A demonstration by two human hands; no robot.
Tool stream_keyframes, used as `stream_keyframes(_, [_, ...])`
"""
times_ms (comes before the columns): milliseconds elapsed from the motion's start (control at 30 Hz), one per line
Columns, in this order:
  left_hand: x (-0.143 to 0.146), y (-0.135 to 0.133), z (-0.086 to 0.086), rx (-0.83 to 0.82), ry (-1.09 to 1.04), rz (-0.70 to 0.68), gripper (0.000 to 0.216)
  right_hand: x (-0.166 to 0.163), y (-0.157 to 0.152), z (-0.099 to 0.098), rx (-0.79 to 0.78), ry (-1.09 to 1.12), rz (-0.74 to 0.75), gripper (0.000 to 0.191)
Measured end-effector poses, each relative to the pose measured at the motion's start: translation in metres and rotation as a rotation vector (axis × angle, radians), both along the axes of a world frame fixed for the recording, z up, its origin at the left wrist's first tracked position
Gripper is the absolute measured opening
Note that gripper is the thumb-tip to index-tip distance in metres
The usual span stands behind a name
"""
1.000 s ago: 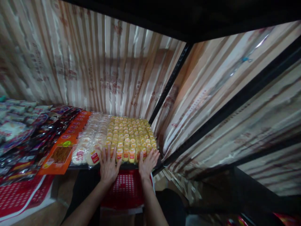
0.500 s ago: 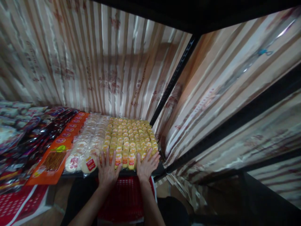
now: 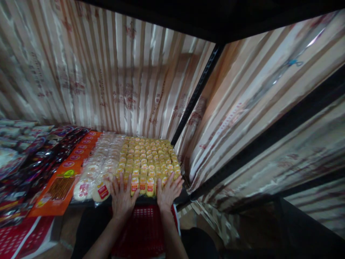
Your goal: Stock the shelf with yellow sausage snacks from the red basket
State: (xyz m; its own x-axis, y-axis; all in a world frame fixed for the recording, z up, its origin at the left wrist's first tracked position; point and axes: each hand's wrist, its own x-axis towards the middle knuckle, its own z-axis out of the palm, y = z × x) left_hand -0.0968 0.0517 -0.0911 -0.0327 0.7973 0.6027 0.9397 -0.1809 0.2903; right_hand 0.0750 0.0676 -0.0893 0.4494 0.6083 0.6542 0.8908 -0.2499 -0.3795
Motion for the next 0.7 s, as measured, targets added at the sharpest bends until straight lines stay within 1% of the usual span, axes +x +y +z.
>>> stream_keyframes(100, [-0.001,-0.001,0.002,0.013,0.016,0.017,0.055,0.001,-0.005,0.005,-0.034,0.021,-0.011,0.073])
stream_keyframes(200, [-0.001,-0.003,0.000,0.036,0.044,0.005,0.055,0.002,-0.012,0.009,-0.046,0.015,0.028,0.073])
stream_keyframes(267, [0.001,-0.004,-0.003,0.068,0.081,-0.049,0.055,0.000,-0.017,0.010,-0.043,-0.013,0.068,0.075])
stream_keyframes(333, [0.007,-0.004,-0.006,0.107,0.138,-0.134,0.054,-0.003,-0.022,0.009,-0.050,-0.047,0.103,0.077])
stream_keyframes(400, [0.014,-0.004,-0.007,0.147,0.201,-0.226,0.053,-0.007,-0.024,0.007,-0.068,-0.072,0.122,0.080])
stream_keyframes(467, [0.021,-0.003,-0.007,0.165,0.250,-0.284,0.054,-0.010,-0.022,0.003,-0.090,-0.083,0.126,0.081])
stream_keyframes(600, [0.027,0.001,-0.005,0.136,0.274,-0.304,0.054,-0.013,-0.016,-0.003,-0.142,-0.083,0.144,0.072])
stream_keyframes(700, [0.026,0.003,-0.004,0.116,0.274,-0.302,0.053,-0.012,-0.016,-0.004,-0.153,-0.056,0.167,0.071])
